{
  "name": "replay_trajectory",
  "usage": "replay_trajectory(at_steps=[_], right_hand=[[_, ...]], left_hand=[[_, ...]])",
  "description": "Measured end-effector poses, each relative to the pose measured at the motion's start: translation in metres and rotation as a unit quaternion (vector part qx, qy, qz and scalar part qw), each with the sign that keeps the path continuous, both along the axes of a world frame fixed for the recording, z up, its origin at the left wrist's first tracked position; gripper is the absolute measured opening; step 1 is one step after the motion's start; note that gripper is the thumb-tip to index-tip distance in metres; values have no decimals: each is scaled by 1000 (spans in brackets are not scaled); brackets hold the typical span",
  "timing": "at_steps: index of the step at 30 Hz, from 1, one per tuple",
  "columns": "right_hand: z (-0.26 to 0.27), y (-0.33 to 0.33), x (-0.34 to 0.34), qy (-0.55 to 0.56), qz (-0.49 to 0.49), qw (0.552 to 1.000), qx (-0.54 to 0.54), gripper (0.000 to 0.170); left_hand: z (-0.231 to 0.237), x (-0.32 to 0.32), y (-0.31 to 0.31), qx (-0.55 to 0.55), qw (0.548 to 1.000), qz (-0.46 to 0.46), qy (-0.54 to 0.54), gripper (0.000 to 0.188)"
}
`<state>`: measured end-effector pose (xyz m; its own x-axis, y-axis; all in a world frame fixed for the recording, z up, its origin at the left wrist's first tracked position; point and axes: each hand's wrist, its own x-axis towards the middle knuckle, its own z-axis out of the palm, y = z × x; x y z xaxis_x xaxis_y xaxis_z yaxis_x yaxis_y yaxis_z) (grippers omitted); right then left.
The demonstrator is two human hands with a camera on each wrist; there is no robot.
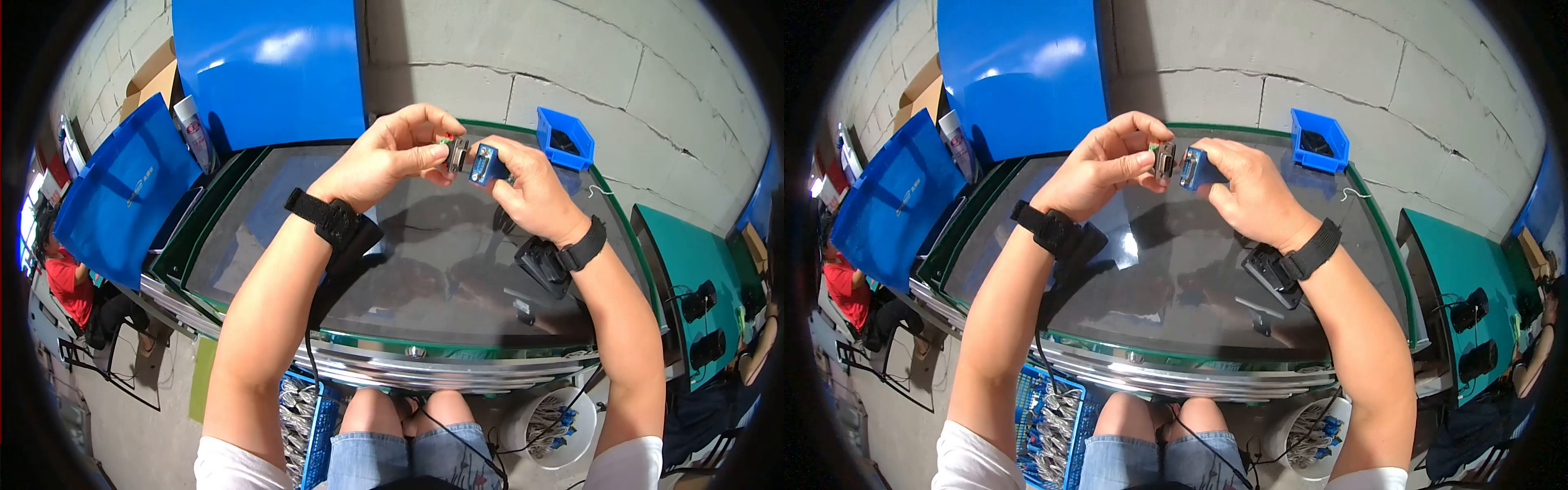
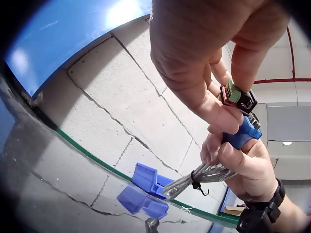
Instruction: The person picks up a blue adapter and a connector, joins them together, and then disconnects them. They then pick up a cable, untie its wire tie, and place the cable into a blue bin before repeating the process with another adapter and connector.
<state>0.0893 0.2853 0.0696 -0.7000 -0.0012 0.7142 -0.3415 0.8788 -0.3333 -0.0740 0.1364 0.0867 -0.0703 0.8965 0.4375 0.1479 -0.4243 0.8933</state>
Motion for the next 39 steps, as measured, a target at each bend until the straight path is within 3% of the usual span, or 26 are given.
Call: replay_trajectory(at_steps=[5, 19, 26, 39], right_hand=[[3, -3, 3, -44, -14, 999, -23, 29], [4, -2, 0, 36, -19, 997, 58, 34], [1, 0, -1, 13, -23, 999, 28, 35], [2, -4, 3, -24, -128, 987, 97, 29]], left_hand=[[-2, 0, 1, 1, 1000, -3, 17, 26], [0, 3, 1, 12, 999, 12, 38, 22], [1, 6, 0, 36, 998, 36, 41, 20], [-3, 6, 4, 29, 992, 92, 79, 20]])
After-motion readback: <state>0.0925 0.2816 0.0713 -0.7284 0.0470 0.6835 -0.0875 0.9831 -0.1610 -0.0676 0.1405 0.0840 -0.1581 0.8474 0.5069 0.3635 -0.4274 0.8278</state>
